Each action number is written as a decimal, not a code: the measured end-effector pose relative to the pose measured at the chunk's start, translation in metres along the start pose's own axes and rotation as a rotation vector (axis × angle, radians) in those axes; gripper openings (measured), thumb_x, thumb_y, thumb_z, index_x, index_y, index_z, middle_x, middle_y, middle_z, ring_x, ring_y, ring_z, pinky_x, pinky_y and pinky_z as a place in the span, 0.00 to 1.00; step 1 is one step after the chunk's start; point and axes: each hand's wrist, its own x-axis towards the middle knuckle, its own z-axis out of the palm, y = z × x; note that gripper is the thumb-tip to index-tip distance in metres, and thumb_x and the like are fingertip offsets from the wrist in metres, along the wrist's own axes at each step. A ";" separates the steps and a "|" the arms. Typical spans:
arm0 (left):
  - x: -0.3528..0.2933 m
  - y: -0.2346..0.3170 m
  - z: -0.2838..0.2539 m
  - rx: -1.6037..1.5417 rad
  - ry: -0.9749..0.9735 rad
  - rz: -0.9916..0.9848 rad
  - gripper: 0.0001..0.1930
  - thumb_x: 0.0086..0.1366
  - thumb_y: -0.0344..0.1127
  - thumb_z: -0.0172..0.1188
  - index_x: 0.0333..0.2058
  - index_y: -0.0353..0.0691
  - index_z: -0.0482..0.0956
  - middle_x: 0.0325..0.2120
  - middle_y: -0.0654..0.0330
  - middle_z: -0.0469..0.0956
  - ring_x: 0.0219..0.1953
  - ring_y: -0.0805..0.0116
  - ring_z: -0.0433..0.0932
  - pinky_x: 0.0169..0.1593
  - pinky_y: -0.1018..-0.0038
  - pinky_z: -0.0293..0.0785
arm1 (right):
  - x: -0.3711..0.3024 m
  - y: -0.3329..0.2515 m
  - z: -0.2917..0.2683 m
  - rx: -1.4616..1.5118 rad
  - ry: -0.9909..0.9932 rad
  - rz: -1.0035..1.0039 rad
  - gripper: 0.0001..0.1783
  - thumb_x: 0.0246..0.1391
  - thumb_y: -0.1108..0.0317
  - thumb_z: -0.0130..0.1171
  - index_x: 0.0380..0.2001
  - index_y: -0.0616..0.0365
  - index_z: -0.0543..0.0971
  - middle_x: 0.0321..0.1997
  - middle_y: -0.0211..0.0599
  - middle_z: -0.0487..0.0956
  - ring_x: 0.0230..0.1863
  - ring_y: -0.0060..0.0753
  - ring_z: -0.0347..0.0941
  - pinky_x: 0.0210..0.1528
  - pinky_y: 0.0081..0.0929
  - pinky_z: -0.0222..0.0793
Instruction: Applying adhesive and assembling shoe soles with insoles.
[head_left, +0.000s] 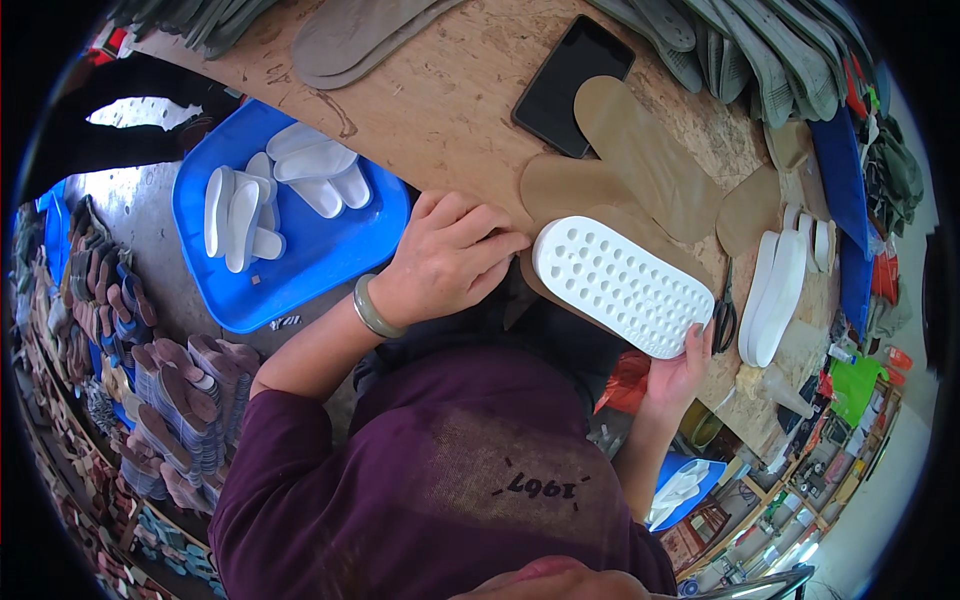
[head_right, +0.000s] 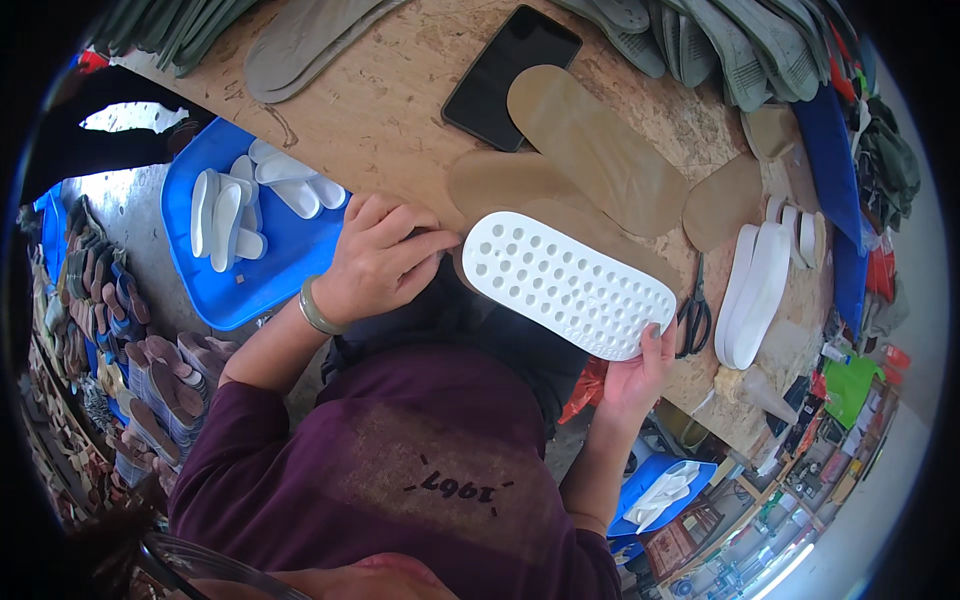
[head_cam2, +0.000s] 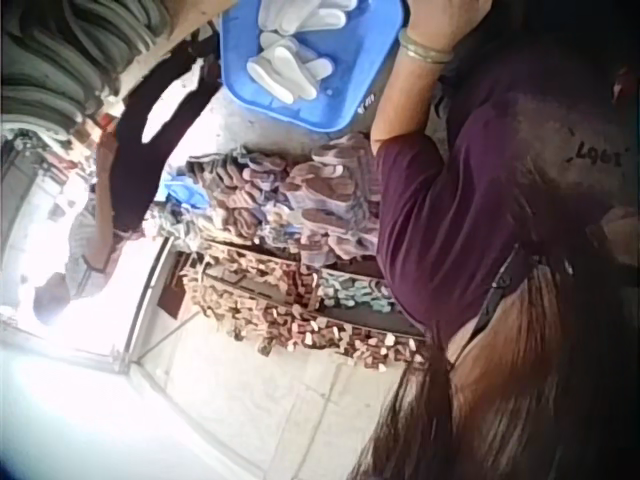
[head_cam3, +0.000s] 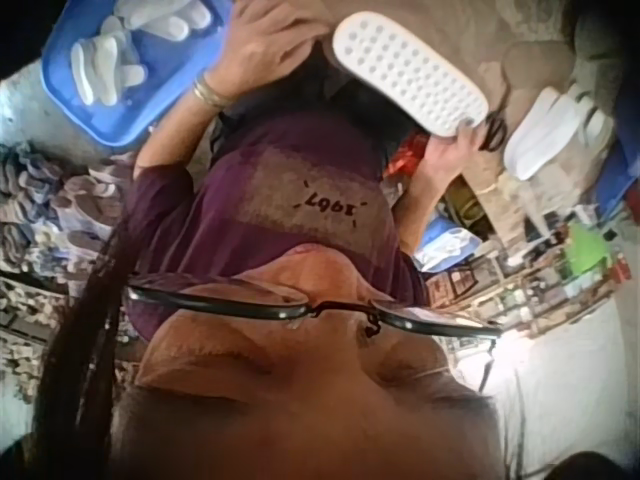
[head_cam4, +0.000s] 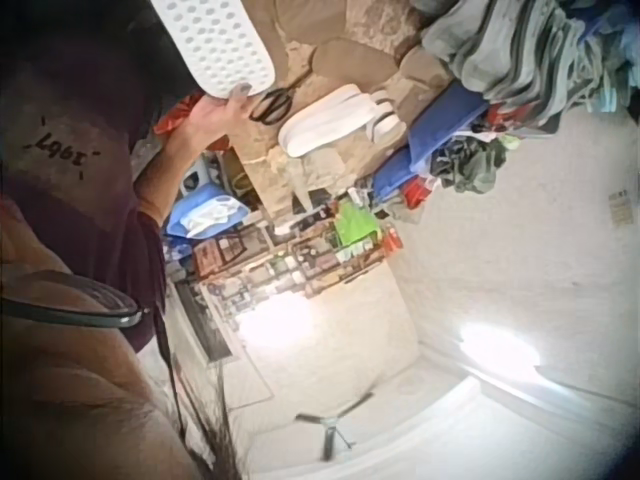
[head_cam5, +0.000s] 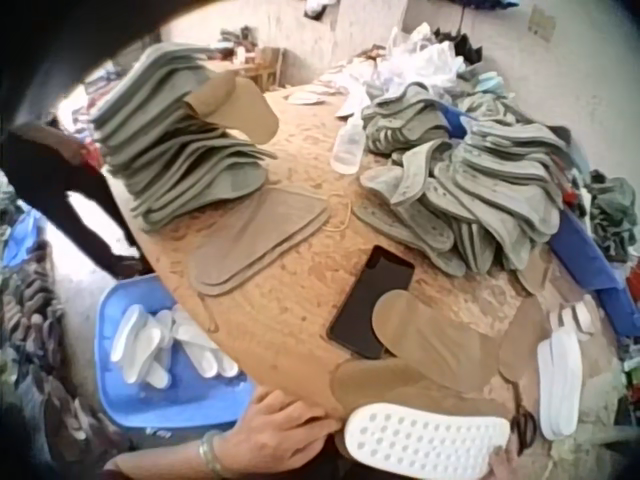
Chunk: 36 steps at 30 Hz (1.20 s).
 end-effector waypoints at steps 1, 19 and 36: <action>0.000 0.000 0.000 0.004 -0.004 -0.003 0.11 0.48 0.30 0.65 0.33 0.47 0.82 0.34 0.69 0.74 0.39 0.67 0.71 0.42 0.70 0.63 | 0.000 0.000 0.000 0.001 -0.004 0.003 0.26 0.58 0.76 0.53 0.60 0.66 0.65 0.55 0.46 0.74 0.56 0.40 0.73 0.59 0.40 0.69; 0.028 0.021 0.003 -0.195 0.041 -0.018 0.15 0.46 0.28 0.66 0.36 0.41 0.79 0.35 0.58 0.76 0.34 0.59 0.73 0.42 0.68 0.67 | 0.000 0.003 0.002 -0.056 0.033 -0.040 0.27 0.54 0.80 0.52 0.59 0.69 0.64 0.54 0.44 0.74 0.55 0.36 0.72 0.59 0.34 0.67; 0.090 0.086 0.038 -0.018 -0.482 0.372 0.33 0.41 0.40 0.73 0.50 0.46 0.78 0.49 0.53 0.72 0.46 0.52 0.72 0.50 0.61 0.70 | 0.015 -0.010 -0.040 -0.262 0.063 -0.392 0.26 0.53 0.72 0.64 0.55 0.64 0.71 0.45 0.37 0.76 0.45 0.25 0.73 0.49 0.21 0.70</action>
